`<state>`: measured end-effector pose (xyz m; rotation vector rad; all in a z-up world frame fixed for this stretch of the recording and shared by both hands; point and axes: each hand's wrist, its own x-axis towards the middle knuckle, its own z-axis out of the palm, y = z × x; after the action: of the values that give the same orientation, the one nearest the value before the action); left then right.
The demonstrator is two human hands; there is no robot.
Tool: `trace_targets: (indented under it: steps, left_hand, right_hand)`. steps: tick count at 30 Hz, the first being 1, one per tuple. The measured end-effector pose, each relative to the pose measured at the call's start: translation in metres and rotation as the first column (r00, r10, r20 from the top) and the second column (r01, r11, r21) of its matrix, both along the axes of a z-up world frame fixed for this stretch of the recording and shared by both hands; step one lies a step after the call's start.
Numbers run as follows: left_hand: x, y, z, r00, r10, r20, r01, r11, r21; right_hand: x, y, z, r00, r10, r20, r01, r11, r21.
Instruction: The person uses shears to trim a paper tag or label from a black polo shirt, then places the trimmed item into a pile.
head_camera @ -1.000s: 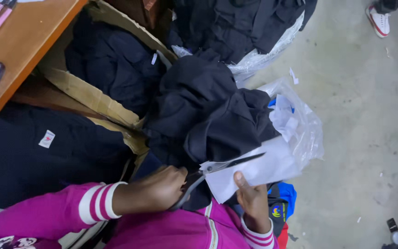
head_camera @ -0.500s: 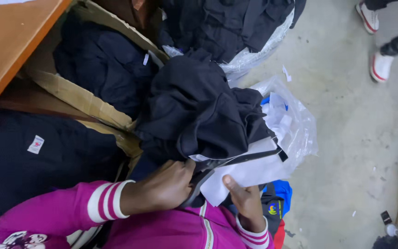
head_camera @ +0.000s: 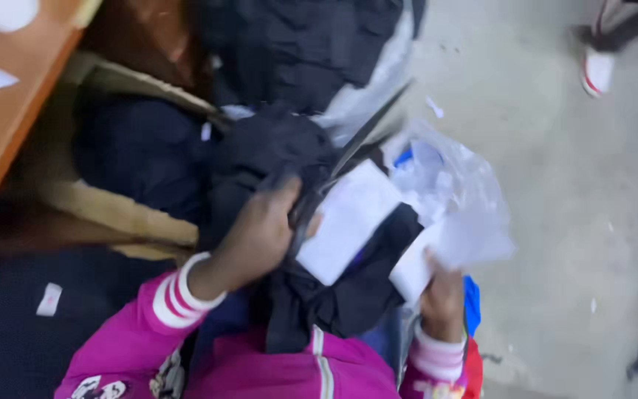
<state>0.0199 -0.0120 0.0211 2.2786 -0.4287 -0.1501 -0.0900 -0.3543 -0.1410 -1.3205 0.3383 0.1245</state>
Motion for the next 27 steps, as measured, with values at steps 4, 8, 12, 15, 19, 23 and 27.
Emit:
trace_targets:
  steps: [4, 8, 12, 15, 19, 23, 27]
  left_hand:
    - [0.076, -0.045, 0.006, 0.959, -0.134, -0.249, 0.101, 0.985, -0.141]
    - [0.137, -0.086, -0.072, 0.824, -0.311, -0.474, 0.339, 0.94, -0.028]
    - [0.13, -0.085, -0.109, 0.746, -0.438, -0.502, 0.348, 0.898, -0.268]
    - [0.1, -0.064, -0.08, 0.781, -0.406, -0.476, 0.125, 0.847, -0.517]
    - [0.08, -0.065, -0.056, 0.874, 0.128, -0.469, -0.439, 0.622, -0.648]
    - [0.071, -0.077, -0.045, 0.779, 0.423, -0.463, -0.6, 0.29, -0.745]
    - [0.029, -0.074, -0.033, 0.725, 0.448, -0.523, -0.638, 0.151, -0.755]
  right_hand:
    - [0.055, -0.091, -0.055, 0.831, 0.453, 0.324, 0.275, 0.173, -0.946]
    - [0.092, -0.096, -0.122, 0.881, 0.45, 0.147, -0.079, 0.445, -0.892]
    - [0.099, -0.099, -0.138, 0.79, -0.234, -0.566, 0.356, 0.928, 0.113]
    - [0.088, -0.101, -0.155, 0.762, -0.365, -0.534, 0.463, 0.885, 0.056]
    - [0.052, -0.04, -0.052, 0.984, -0.169, 0.06, 0.154, 0.623, -0.767]
    - [-0.026, 0.064, 0.04, 0.922, -0.285, 0.264, 0.265, 0.958, 0.109]
    - [0.014, 0.125, 0.06, 0.974, 0.159, 0.159, -0.159, 0.987, -0.012]
